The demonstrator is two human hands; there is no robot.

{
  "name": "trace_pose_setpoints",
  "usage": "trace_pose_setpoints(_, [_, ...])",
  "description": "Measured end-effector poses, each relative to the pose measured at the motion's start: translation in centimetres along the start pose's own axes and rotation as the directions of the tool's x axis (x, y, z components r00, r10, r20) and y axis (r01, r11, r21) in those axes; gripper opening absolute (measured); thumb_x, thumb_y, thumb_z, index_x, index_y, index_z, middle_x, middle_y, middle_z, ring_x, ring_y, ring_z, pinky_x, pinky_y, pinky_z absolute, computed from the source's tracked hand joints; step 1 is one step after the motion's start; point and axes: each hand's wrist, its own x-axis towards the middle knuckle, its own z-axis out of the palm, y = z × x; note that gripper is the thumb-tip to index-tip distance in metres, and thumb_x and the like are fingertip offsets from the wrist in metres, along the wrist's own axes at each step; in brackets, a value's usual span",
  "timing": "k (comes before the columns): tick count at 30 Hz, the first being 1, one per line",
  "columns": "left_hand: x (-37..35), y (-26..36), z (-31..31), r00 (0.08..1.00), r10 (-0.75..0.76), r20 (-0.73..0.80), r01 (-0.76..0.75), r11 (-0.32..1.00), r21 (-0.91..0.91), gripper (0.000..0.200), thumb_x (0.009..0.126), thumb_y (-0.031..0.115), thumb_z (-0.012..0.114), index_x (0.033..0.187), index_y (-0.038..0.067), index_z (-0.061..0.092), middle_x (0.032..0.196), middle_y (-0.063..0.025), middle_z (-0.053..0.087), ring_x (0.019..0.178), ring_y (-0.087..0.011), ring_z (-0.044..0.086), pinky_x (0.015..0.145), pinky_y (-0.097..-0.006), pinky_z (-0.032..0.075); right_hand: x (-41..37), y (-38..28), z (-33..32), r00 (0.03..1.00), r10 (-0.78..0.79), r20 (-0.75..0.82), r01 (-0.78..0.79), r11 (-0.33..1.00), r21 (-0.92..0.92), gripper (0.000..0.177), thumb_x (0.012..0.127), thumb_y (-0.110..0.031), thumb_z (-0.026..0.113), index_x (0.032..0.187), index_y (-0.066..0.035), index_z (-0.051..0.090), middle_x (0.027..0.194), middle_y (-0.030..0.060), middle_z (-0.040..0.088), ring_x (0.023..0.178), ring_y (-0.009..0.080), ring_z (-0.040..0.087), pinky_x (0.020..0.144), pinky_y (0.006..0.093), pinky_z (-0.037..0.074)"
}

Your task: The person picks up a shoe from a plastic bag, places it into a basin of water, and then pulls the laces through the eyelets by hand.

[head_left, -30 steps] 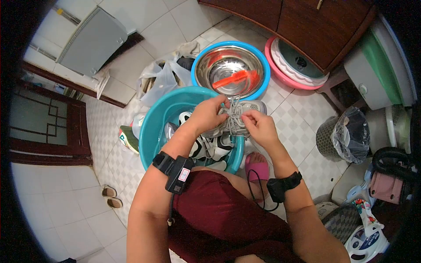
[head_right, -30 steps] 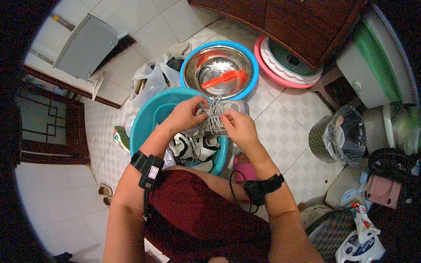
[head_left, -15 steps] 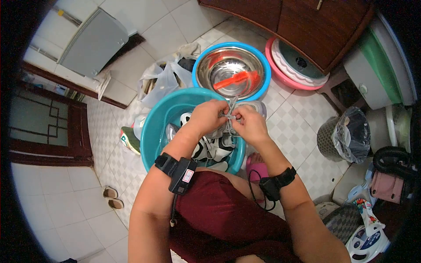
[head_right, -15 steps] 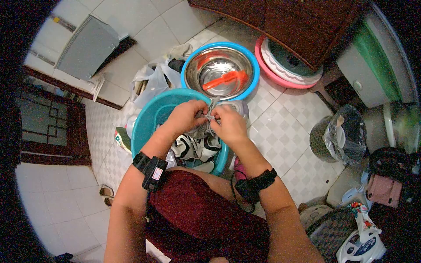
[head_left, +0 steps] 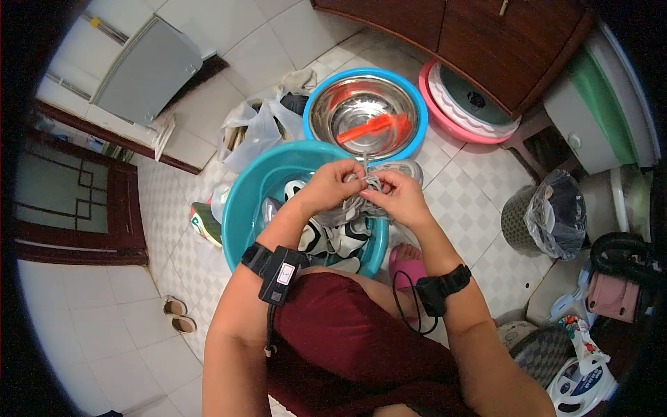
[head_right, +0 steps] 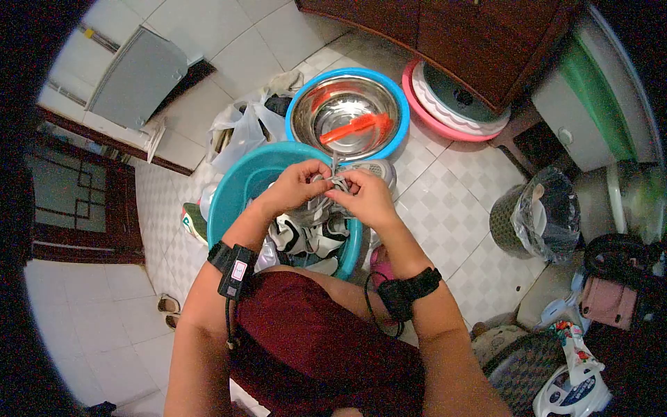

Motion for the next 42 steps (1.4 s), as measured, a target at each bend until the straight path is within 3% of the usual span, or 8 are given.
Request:
trace_pose_setpoints(15, [0.4,-0.9,0.5,0.978,0.139,-0.156,-0.103,0.969,0.223,0.014,0.079,0.016,0.064,0.084,0.004,0.06,0.06,-0.0012,0.05,0.056,-0.0097,0.044,0.052,-0.0269,0.037,0.2,1.0,-0.6,0.979,-0.06,-0.193,0.065,0.998,0.016,0.02,0.072,-0.01,0.067,0.092,-0.004,0.067,0.076,0.0029,0.061,0.064,0.0087,0.054,0.059,0.0244,0.045])
trace_pose_setpoints(18, [0.2,-1.1,0.4,0.972,0.143,-0.184,-0.101,0.97,0.222,0.014,0.078,0.016,0.064,0.085,0.004,0.06,0.06,-0.0019,0.05,0.055,-0.0099,0.044,0.051,-0.0274,0.037,-0.2,0.7,-1.0,0.99,0.138,-0.02,-0.127,0.954,0.273,0.022,0.073,-0.01,0.068,0.094,-0.003,0.065,0.079,0.0029,0.063,0.068,0.0077,0.055,0.06,0.0239,0.046])
trace_pose_setpoints(21, [0.2,-0.9,0.7,0.982,0.1,-0.162,-0.079,0.988,0.132,0.013,0.077,0.014,0.064,0.085,0.005,0.06,0.06,-0.0011,0.049,0.055,-0.0095,0.044,0.051,-0.0272,0.037,0.0,0.9,-0.8,0.999,0.028,-0.038,-0.015,0.949,0.316,0.024,0.073,-0.01,0.07,0.095,-0.002,0.065,0.08,0.004,0.066,0.068,0.009,0.058,0.061,0.0257,0.047])
trace_pose_setpoints(24, [0.4,-0.7,0.9,0.989,0.094,-0.11,-0.087,0.994,0.068,0.011,0.077,0.014,0.064,0.084,0.006,0.06,0.06,-0.0009,0.049,0.055,-0.0096,0.044,0.051,-0.0271,0.037,0.6,1.4,0.3,0.987,-0.116,-0.112,0.139,0.966,0.218,0.024,0.074,-0.014,0.071,0.095,-0.004,0.066,0.082,0.0063,0.067,0.067,0.0109,0.059,0.061,0.0273,0.048])
trace_pose_setpoints(30, [0.4,-1.0,0.6,0.982,0.144,-0.125,-0.12,0.976,0.184,0.011,0.075,0.014,0.064,0.083,0.006,0.06,0.061,-0.0043,0.051,0.056,-0.0137,0.046,0.053,-0.0294,0.038,0.2,-1.4,-1.3,0.992,0.124,-0.038,-0.128,0.981,-0.143,0.023,0.072,-0.02,0.069,0.091,-0.007,0.067,0.087,0.014,0.066,0.07,0.022,0.063,0.064,0.0319,0.049])
trace_pose_setpoints(36, [0.2,0.1,0.8,0.973,0.188,-0.138,-0.148,0.955,0.256,0.014,0.073,0.014,0.064,0.083,0.005,0.061,0.067,-0.0085,0.054,0.058,-0.0187,0.049,0.055,-0.0317,0.04,-0.1,-1.7,-1.5,0.981,-0.104,-0.163,0.021,0.894,-0.448,0.023,0.068,-0.023,0.068,0.081,-0.005,0.065,0.073,0.0118,0.064,0.064,0.0207,0.062,0.061,0.0328,0.048])
trace_pose_setpoints(39, [0.3,0.0,0.8,0.972,0.184,-0.148,-0.138,0.951,0.277,0.014,0.073,0.015,0.063,0.083,0.005,0.061,0.068,-0.0089,0.055,0.058,-0.0194,0.05,0.055,-0.0321,0.041,0.3,-0.4,-2.5,0.945,0.293,0.146,-0.298,0.954,0.014,0.018,0.072,-0.021,0.066,0.078,-0.005,0.063,0.073,0.0058,0.062,0.067,0.0139,0.059,0.059,0.0287,0.046])
trace_pose_setpoints(42, [0.1,0.3,0.8,0.968,0.197,-0.156,-0.139,0.936,0.323,0.013,0.075,0.014,0.064,0.084,0.005,0.06,0.068,-0.0064,0.054,0.06,-0.0164,0.049,0.057,-0.0303,0.041,0.4,-1.0,-3.1,0.868,0.316,0.382,-0.459,0.803,0.379,0.011,0.079,-0.017,0.061,0.078,-0.006,0.059,0.072,-0.003,0.058,0.06,0.008,0.052,0.052,0.0208,0.039])
